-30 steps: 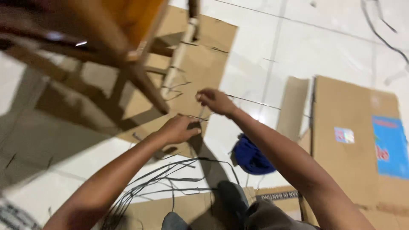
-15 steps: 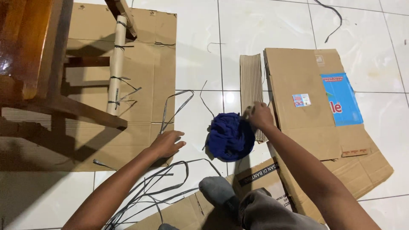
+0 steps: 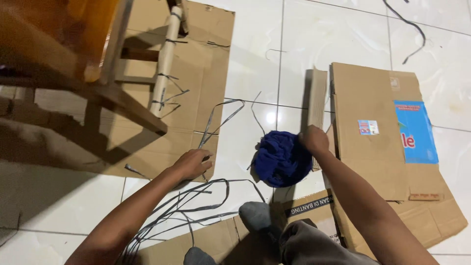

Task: Wrapping a wooden chair leg with cardboard and securing it with plastic ties

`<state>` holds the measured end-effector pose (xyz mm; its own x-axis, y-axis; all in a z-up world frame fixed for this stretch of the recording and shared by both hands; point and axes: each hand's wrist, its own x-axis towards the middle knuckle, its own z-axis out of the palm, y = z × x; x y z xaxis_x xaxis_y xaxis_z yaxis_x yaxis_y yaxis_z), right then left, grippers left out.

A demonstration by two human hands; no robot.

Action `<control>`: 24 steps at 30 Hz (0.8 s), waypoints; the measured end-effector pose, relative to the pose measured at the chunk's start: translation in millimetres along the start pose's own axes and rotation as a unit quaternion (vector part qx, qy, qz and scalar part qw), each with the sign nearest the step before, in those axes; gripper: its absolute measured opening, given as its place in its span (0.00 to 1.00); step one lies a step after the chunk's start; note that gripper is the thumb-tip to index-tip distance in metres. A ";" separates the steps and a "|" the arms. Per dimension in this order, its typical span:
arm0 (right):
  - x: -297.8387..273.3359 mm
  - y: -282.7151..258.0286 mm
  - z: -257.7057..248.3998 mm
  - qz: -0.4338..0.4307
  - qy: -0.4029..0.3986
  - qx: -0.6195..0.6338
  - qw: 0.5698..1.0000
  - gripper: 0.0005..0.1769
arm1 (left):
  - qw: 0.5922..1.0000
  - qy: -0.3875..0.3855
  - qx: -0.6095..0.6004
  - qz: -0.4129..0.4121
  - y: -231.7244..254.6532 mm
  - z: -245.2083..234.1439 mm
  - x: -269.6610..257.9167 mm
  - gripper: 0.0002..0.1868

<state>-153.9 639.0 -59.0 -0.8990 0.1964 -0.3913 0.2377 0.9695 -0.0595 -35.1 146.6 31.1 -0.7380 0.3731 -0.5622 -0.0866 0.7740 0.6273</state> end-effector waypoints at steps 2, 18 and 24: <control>-5.7 -2.8 -12.9 0.030 0.009 0.024 0.999 0.27 | 1.000 0.018 -0.020 0.006 -6.6 -4.0 -6.0 0.25; 7.3 -88.0 -105.4 -0.088 0.334 0.443 0.827 0.11 | 0.973 0.195 -0.119 0.043 -30.5 -35.9 -28.7 0.19; -40.9 -181.1 -148.9 -0.251 0.280 0.579 0.723 0.23 | 0.953 0.265 -0.131 0.060 -17.6 -49.4 -53.6 0.17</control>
<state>-214.9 477.2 104.6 -0.9100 0.2055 0.3601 -0.3128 0.2296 -0.9216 -27.1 87.7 76.7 -0.9818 0.0857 -0.1696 -0.0931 0.5611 0.8225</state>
